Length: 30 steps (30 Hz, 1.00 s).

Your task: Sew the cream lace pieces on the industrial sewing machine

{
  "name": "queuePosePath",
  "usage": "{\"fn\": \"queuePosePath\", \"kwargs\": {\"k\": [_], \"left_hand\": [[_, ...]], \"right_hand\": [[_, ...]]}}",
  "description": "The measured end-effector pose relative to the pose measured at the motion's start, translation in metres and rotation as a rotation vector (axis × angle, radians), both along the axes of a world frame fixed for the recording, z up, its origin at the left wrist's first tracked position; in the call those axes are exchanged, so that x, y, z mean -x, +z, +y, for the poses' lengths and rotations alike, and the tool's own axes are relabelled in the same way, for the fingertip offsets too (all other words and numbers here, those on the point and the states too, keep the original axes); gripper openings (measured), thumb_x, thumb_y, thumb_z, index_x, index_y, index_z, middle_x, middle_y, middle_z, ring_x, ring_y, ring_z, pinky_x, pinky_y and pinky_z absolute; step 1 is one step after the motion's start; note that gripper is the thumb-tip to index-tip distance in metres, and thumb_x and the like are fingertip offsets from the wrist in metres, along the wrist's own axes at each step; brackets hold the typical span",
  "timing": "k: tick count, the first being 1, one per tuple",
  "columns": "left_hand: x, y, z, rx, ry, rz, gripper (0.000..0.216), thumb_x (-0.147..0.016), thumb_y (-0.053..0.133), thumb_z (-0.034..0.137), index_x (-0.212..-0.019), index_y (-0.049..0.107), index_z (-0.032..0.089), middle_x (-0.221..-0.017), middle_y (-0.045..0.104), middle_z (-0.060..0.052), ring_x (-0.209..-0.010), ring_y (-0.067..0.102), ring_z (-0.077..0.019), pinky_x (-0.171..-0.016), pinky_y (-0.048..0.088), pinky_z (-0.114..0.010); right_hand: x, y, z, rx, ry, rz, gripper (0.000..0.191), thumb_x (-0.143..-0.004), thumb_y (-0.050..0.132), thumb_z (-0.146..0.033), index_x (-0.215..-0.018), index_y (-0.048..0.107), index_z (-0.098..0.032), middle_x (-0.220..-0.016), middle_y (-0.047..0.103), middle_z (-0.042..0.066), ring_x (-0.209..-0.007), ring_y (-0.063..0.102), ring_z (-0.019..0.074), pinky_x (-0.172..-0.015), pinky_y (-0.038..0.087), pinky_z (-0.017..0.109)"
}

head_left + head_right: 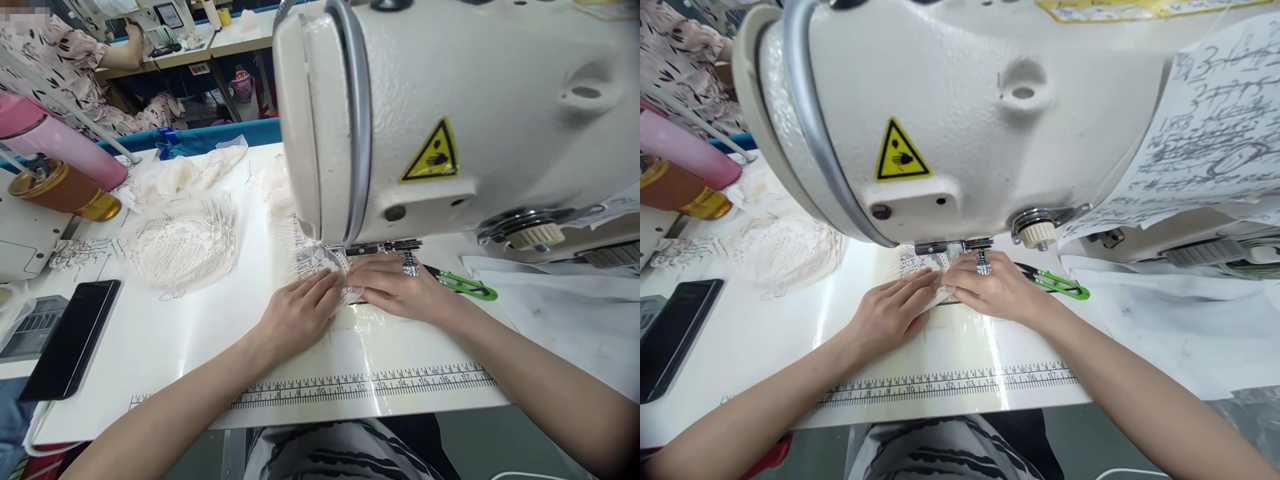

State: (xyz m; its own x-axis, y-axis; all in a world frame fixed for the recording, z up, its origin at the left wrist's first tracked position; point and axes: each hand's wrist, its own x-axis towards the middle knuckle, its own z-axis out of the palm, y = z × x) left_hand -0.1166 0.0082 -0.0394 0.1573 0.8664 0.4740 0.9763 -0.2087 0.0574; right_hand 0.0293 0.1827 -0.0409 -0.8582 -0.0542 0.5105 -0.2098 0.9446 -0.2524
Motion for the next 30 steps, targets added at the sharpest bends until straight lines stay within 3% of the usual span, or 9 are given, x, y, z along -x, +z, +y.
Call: {"fn": "queuePosePath", "kwargs": {"k": [4,10,15,30], "left_hand": [[0.001,-0.001,-0.004,0.016,0.017,-0.018,0.018,-0.086,0.047,0.009,-0.098,0.06,0.011,-0.118,0.067,-0.012,-0.114,0.063,-0.0219,-0.093,0.058,-0.034],[0.005,-0.001,-0.005,0.022,0.084,-0.026,0.013,-0.084,0.048,0.011,-0.092,0.058,0.012,-0.118,0.067,-0.013,-0.107,0.066,-0.0225,-0.085,0.06,-0.032],[0.009,-0.002,-0.004,0.047,0.134,-0.048,0.013,-0.082,0.049,0.009,-0.092,0.056,0.014,-0.12,0.066,-0.012,-0.108,0.066,-0.0215,-0.091,0.058,-0.032],[0.011,-0.004,-0.001,0.079,0.193,-0.013,0.026,-0.08,0.047,0.005,-0.102,0.057,0.014,-0.126,0.064,-0.011,-0.116,0.061,-0.0216,-0.098,0.054,-0.033]], "right_hand": [[0.002,-0.002,-0.004,-0.004,0.076,0.033,0.015,-0.093,0.054,-0.017,-0.101,0.066,-0.02,-0.099,0.073,-0.001,-0.1,0.067,0.0134,-0.086,0.056,0.027],[0.006,-0.007,-0.014,-0.032,0.062,0.131,0.016,-0.087,0.063,-0.014,-0.102,0.066,-0.02,-0.101,0.074,-0.001,-0.102,0.067,0.0161,-0.094,0.056,0.031],[0.012,-0.007,-0.02,-0.049,0.061,0.16,0.014,-0.086,0.063,-0.01,-0.097,0.067,-0.018,-0.101,0.074,-0.002,-0.096,0.069,0.0148,-0.098,0.054,0.034],[0.014,0.0,-0.019,-0.123,-0.02,0.136,0.018,-0.089,0.054,-0.006,-0.093,0.067,-0.017,-0.098,0.074,0.0,-0.096,0.067,0.0134,-0.087,0.054,0.029]]}}
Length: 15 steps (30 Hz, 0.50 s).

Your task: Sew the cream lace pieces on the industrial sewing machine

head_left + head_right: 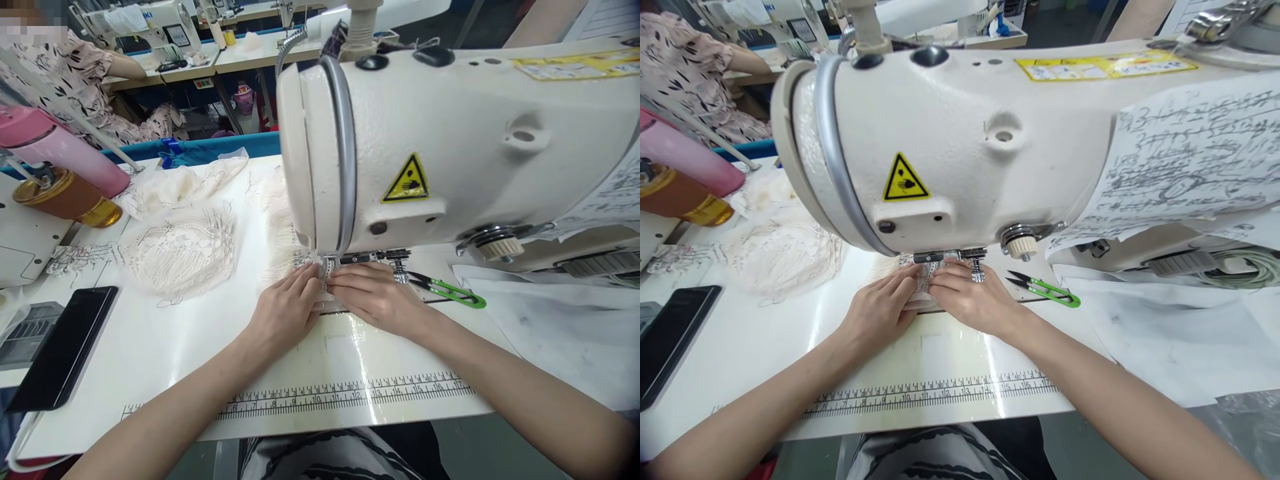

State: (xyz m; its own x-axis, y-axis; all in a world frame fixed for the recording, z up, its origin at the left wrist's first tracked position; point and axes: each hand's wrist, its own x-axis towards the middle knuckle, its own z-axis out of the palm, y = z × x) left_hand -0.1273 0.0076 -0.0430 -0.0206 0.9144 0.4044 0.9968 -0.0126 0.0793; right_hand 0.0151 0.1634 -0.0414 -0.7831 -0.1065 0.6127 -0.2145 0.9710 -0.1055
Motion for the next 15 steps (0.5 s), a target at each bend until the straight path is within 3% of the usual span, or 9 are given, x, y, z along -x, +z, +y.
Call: {"fn": "queuePosePath", "kwargs": {"k": [15], "left_hand": [[-0.0006,-0.0032,0.0003,0.04,-0.04,0.12,0.041,-0.09,0.046,0.017,-0.129,0.056,0.008,-0.132,0.059,-0.012,-0.122,0.056,-0.0273,-0.096,0.055,-0.041]], "right_hand": [[-0.004,0.0006,0.0101,-0.088,-0.128,-0.054,0.02,-0.095,0.048,-0.015,-0.095,0.068,-0.019,-0.102,0.073,-0.001,-0.088,0.067,0.0128,-0.074,0.05,0.028]]}}
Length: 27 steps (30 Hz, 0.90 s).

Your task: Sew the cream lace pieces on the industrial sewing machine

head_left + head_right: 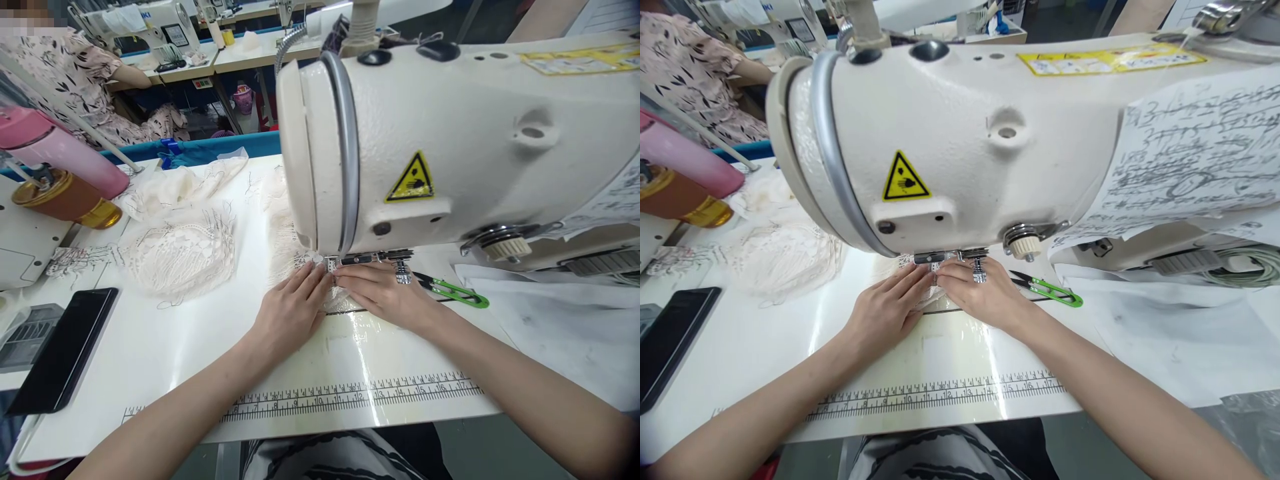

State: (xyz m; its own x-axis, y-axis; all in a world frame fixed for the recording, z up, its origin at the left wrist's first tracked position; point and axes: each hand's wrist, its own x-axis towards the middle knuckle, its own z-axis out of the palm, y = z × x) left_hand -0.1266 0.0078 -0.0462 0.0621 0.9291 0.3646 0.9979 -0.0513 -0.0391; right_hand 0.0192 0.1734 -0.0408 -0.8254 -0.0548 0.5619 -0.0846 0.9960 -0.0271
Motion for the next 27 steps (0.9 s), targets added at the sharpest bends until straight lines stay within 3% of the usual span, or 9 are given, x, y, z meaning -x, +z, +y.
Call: {"fn": "queuePosePath", "kwargs": {"k": [7,14,20,23,27], "left_hand": [[-0.001,0.001,0.002,-0.019,-0.02,-0.011,0.041,-0.089,0.047,0.016,-0.128,0.057,0.009,-0.132,0.059,-0.014,-0.124,0.055,-0.0303,-0.095,0.056,-0.043],[0.002,0.0,0.005,-0.029,0.0,-0.024,0.04,-0.089,0.049,0.017,-0.127,0.058,0.01,-0.131,0.06,-0.013,-0.123,0.056,-0.0304,-0.094,0.057,-0.043],[0.005,-0.001,0.008,-0.07,-0.039,-0.007,0.036,-0.094,0.043,0.018,-0.125,0.059,0.008,-0.128,0.062,-0.011,-0.122,0.057,-0.0273,-0.098,0.054,-0.041],[0.008,-0.001,0.006,-0.088,-0.134,0.021,0.034,-0.094,0.041,0.013,-0.121,0.061,0.007,-0.126,0.063,-0.01,-0.119,0.059,-0.0229,-0.102,0.052,-0.037],[0.013,-0.001,0.002,-0.042,-0.134,-0.046,0.036,-0.09,0.044,0.01,-0.123,0.06,0.007,-0.126,0.063,-0.012,-0.121,0.057,-0.0242,-0.1,0.054,-0.039]], "right_hand": [[-0.003,0.008,-0.002,-0.049,-0.099,0.001,0.019,-0.093,0.05,-0.016,-0.095,0.068,-0.023,-0.1,0.073,-0.003,-0.078,0.064,0.0128,-0.072,0.049,0.029],[-0.007,-0.005,0.001,-0.036,-0.135,0.014,0.025,-0.095,0.049,-0.023,-0.113,0.065,-0.029,-0.096,0.071,-0.001,-0.079,0.063,0.0156,-0.072,0.051,0.03],[-0.003,-0.002,0.001,-0.084,-0.177,-0.01,0.018,-0.091,0.057,-0.024,-0.106,0.067,-0.026,-0.084,0.071,-0.002,-0.061,0.057,0.0128,-0.055,0.043,0.028],[-0.002,-0.001,-0.001,-0.196,-0.146,0.006,0.02,-0.091,0.057,-0.02,-0.11,0.065,-0.022,-0.093,0.072,0.0,-0.07,0.062,0.0136,-0.056,0.044,0.028],[-0.003,-0.006,-0.003,-0.21,-0.061,-0.058,0.029,-0.091,0.049,-0.005,-0.113,0.062,-0.017,-0.115,0.069,0.002,-0.098,0.064,0.0127,-0.078,0.049,0.027]]}}
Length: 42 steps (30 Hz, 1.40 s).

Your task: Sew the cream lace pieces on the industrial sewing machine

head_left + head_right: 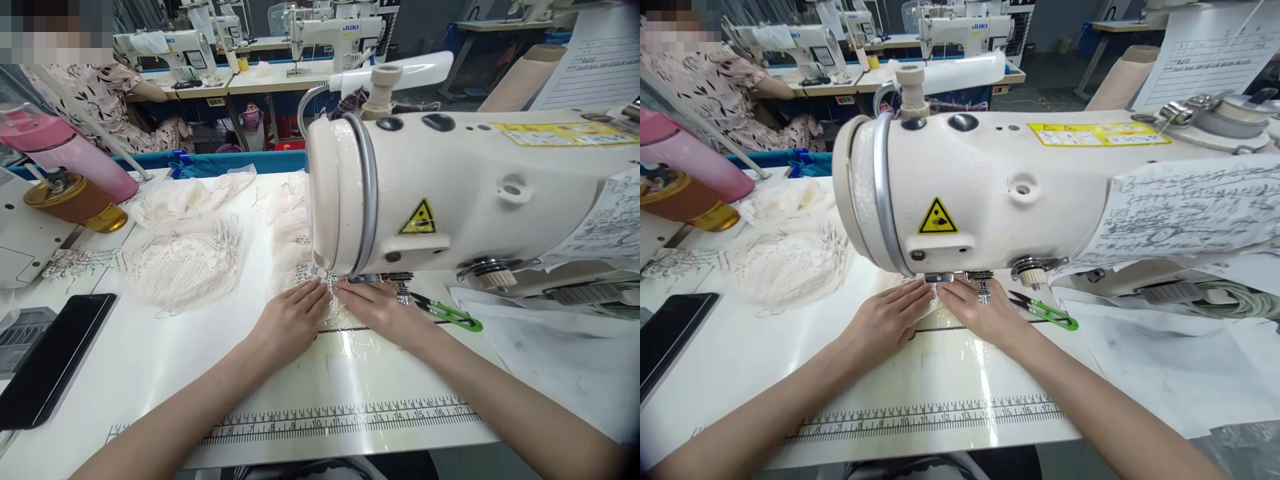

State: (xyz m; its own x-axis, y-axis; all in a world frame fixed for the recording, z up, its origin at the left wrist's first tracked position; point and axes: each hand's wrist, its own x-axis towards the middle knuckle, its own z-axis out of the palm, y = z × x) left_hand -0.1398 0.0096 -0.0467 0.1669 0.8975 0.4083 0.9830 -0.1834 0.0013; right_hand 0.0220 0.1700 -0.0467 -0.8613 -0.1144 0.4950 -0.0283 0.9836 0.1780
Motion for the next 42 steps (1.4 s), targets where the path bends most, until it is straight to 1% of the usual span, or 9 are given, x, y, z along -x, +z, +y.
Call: {"fn": "queuePosePath", "kwargs": {"k": [2,7,9,12,16,24,32,36,42], "left_hand": [[0.004,0.001,-0.002,0.027,0.014,-0.036,0.038,-0.089,0.045,0.01,-0.123,0.06,0.008,-0.126,0.062,-0.012,-0.121,0.057,-0.0242,-0.1,0.054,-0.039],[0.011,0.003,-0.003,0.015,0.023,-0.057,0.037,-0.088,0.046,0.011,-0.122,0.062,0.01,-0.126,0.063,-0.01,-0.117,0.06,-0.0236,-0.1,0.053,-0.038],[0.012,0.003,-0.003,0.01,0.03,-0.058,0.038,-0.087,0.046,0.01,-0.122,0.061,0.011,-0.126,0.063,-0.01,-0.118,0.06,-0.0233,-0.101,0.053,-0.038],[0.011,0.004,-0.003,0.034,0.043,-0.058,0.04,-0.085,0.048,0.01,-0.123,0.06,0.011,-0.128,0.062,-0.011,-0.12,0.059,-0.0238,-0.104,0.051,-0.038],[0.008,0.007,-0.003,0.065,0.052,-0.057,0.042,-0.084,0.05,0.014,-0.125,0.057,0.006,-0.13,0.061,-0.014,-0.122,0.057,-0.0259,-0.105,0.05,-0.04],[0.004,0.003,-0.004,0.083,0.073,-0.019,0.047,-0.082,0.054,0.016,-0.128,0.056,0.006,-0.132,0.058,-0.015,-0.125,0.054,-0.0278,-0.105,0.05,-0.04],[-0.005,0.004,0.0,0.031,0.127,0.06,0.041,-0.087,0.048,0.019,-0.122,0.06,0.002,-0.128,0.06,-0.018,-0.12,0.058,-0.0289,-0.101,0.053,-0.041],[-0.007,0.004,0.001,0.001,0.138,0.094,0.041,-0.087,0.045,0.019,-0.121,0.061,0.001,-0.126,0.062,-0.018,-0.118,0.059,-0.0295,-0.097,0.055,-0.041],[-0.012,0.006,0.002,-0.017,0.188,0.133,0.041,-0.086,0.044,0.019,-0.12,0.062,0.003,-0.124,0.064,-0.015,-0.116,0.061,-0.0273,-0.093,0.056,-0.037]], "right_hand": [[0.0,0.0,-0.003,0.001,-0.001,-0.027,0.03,-0.09,0.049,-0.003,-0.113,0.062,-0.017,-0.117,0.068,0.003,-0.099,0.063,0.0147,-0.08,0.049,0.03],[0.009,0.007,-0.013,-0.022,-0.016,-0.038,0.026,-0.091,0.049,-0.006,-0.107,0.064,-0.018,-0.104,0.071,0.003,-0.095,0.062,0.0151,-0.071,0.045,0.029],[0.014,0.01,-0.016,-0.014,0.022,-0.005,0.022,-0.089,0.05,-0.005,-0.099,0.066,-0.017,-0.096,0.071,0.003,-0.092,0.061,0.0141,-0.069,0.044,0.028],[0.017,0.01,-0.019,0.025,0.081,0.055,0.02,-0.088,0.051,-0.004,-0.091,0.066,-0.016,-0.09,0.071,0.002,-0.091,0.062,0.0138,-0.074,0.046,0.029],[0.013,0.006,-0.019,0.104,0.085,0.081,0.017,-0.087,0.055,-0.005,-0.091,0.067,-0.016,-0.095,0.072,0.002,-0.097,0.063,0.0146,-0.081,0.048,0.03],[0.006,0.002,-0.017,0.153,0.073,0.084,0.018,-0.086,0.057,-0.004,-0.093,0.067,-0.017,-0.099,0.073,0.002,-0.099,0.066,0.0151,-0.078,0.049,0.029],[0.005,0.003,-0.014,0.136,0.007,0.065,0.02,-0.09,0.053,-0.007,-0.097,0.067,-0.019,-0.103,0.073,-0.001,-0.095,0.066,0.0122,-0.082,0.046,0.029],[0.003,0.001,-0.014,0.134,-0.015,0.054,0.021,-0.089,0.053,-0.005,-0.099,0.066,-0.018,-0.108,0.072,-0.001,-0.095,0.065,0.0121,-0.082,0.045,0.029],[0.003,0.003,-0.01,0.088,-0.02,0.066,0.02,-0.089,0.054,-0.006,-0.098,0.066,-0.019,-0.105,0.072,-0.001,-0.089,0.063,0.0121,-0.078,0.044,0.028]]}}
